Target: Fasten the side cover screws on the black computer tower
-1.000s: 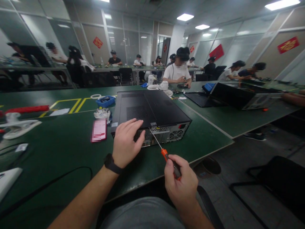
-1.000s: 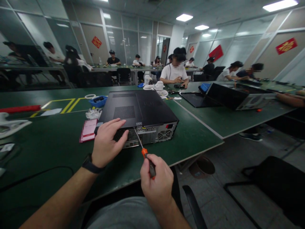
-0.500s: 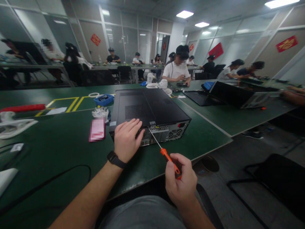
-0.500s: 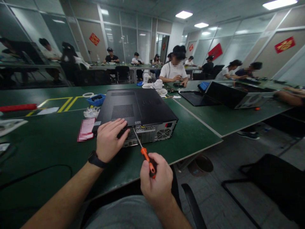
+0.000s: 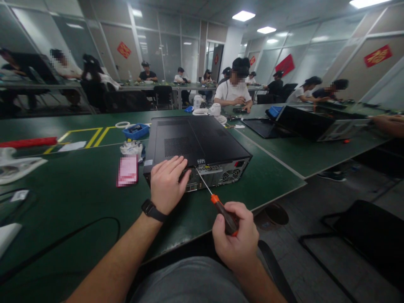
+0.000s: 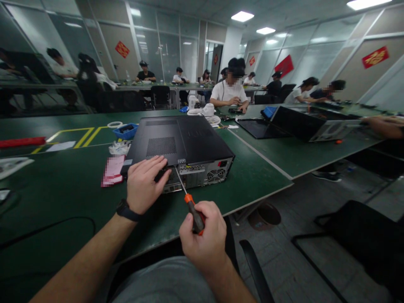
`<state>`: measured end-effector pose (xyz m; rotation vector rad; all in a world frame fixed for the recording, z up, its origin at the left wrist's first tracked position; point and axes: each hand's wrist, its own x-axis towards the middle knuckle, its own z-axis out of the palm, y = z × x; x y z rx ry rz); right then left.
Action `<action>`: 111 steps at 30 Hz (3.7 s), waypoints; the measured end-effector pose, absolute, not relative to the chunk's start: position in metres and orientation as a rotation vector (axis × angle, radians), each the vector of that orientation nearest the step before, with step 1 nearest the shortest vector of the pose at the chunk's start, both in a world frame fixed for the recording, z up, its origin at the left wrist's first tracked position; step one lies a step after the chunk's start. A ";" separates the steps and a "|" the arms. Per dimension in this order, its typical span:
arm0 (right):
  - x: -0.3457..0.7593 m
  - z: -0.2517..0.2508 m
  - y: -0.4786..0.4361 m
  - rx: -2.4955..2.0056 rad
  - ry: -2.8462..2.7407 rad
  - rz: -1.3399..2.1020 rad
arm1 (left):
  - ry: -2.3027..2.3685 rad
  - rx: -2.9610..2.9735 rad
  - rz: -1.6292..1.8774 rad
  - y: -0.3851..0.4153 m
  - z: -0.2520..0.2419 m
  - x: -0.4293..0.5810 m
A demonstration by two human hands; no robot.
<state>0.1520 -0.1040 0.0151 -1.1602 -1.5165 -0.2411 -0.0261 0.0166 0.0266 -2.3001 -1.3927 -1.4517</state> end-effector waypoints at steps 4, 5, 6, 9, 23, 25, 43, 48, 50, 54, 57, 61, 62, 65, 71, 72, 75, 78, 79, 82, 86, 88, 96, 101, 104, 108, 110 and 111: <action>0.152 0.016 -0.104 -1.159 -1.534 -0.287 | -1.385 -2.288 -1.434 0.016 0.027 -0.026; 0.152 0.015 -0.105 -1.186 -1.530 -0.283 | -1.382 -2.287 -1.429 0.016 0.027 -0.026; 0.153 0.015 -0.105 -1.213 -1.524 -0.272 | -1.380 -2.287 -1.428 0.016 0.027 -0.026; 0.155 0.011 -0.107 -1.247 -1.501 -0.236 | -1.400 -2.297 -1.451 0.016 0.027 -0.026; 0.153 0.013 -0.106 -1.212 -1.505 -0.208 | -1.399 -2.308 -1.483 0.016 0.027 -0.026; 0.152 0.011 -0.105 -1.153 -1.516 -0.219 | -1.402 -2.315 -1.505 0.016 0.027 -0.025; 0.151 0.014 -0.103 -1.062 -1.517 -0.287 | -1.232 -2.152 -1.291 0.017 0.026 -0.026; 0.152 0.013 -0.105 -1.150 -1.522 -0.271 | -1.229 -2.141 -1.286 0.017 0.025 -0.026; 0.153 0.013 -0.106 -1.168 -1.525 -0.252 | -1.229 -2.141 -1.283 0.017 0.025 -0.026; 0.154 0.011 -0.105 -1.102 -1.536 -0.267 | -1.225 -2.133 -1.279 0.017 0.026 -0.025; 0.152 0.011 -0.103 -1.065 -1.522 -0.281 | -1.217 -2.130 -1.286 0.017 0.027 -0.025; 0.151 0.012 -0.103 -1.087 -1.520 -0.278 | -1.214 -2.129 -1.291 0.016 0.027 -0.025; 0.151 0.013 -0.103 -1.098 -1.524 -0.273 | -1.217 -2.130 -1.292 0.016 0.027 -0.025; 0.153 0.014 -0.105 -1.119 -1.538 -0.255 | -1.225 -2.136 -1.291 0.017 0.026 -0.025; 0.154 0.014 -0.105 -1.143 -1.560 -0.227 | -1.229 -2.139 -1.297 0.018 0.024 -0.026; 0.154 0.014 -0.105 -1.147 -1.555 -0.227 | -1.229 -2.139 -1.299 0.018 0.024 -0.026; 0.153 0.014 -0.105 -1.146 -1.550 -0.216 | -1.227 -2.141 -1.300 0.018 0.024 -0.026; 0.152 0.014 -0.104 -1.130 -1.550 -0.210 | -1.225 -2.139 -1.291 0.018 0.024 -0.026; 0.152 0.014 -0.105 -1.123 -1.550 -0.209 | -1.223 -2.137 -1.287 0.018 0.024 -0.026; 0.152 0.015 -0.105 -1.116 -1.551 -0.203 | -1.214 -2.134 -1.280 0.018 0.024 -0.026; 0.151 0.016 -0.105 -1.116 -1.553 -0.204 | -1.203 -2.142 -1.289 0.017 0.023 -0.026; 0.151 0.016 -0.105 -1.116 -1.554 -0.210 | -1.197 -2.142 -1.292 0.017 0.023 -0.026; 0.151 0.012 -0.104 -1.112 -1.556 -0.198 | -1.252 -2.187 -1.318 0.015 0.025 -0.027; 0.151 0.013 -0.106 -1.160 -1.547 -0.215 | -1.272 -2.221 -1.358 0.012 0.030 -0.025; 0.151 0.013 -0.106 -1.153 -1.551 -0.220 | -1.219 -2.183 -1.563 0.003 0.033 -0.023; 0.153 0.013 -0.105 -1.133 -1.547 -0.217 | -1.187 -2.330 -1.927 -0.016 0.036 -0.031; 0.153 0.014 -0.105 -1.129 -1.552 -0.217 | -1.182 -2.684 -1.873 -0.022 0.036 -0.040; 0.153 0.014 -0.105 -1.127 -1.555 -0.217 | -1.147 -2.795 -1.765 -0.024 0.037 -0.044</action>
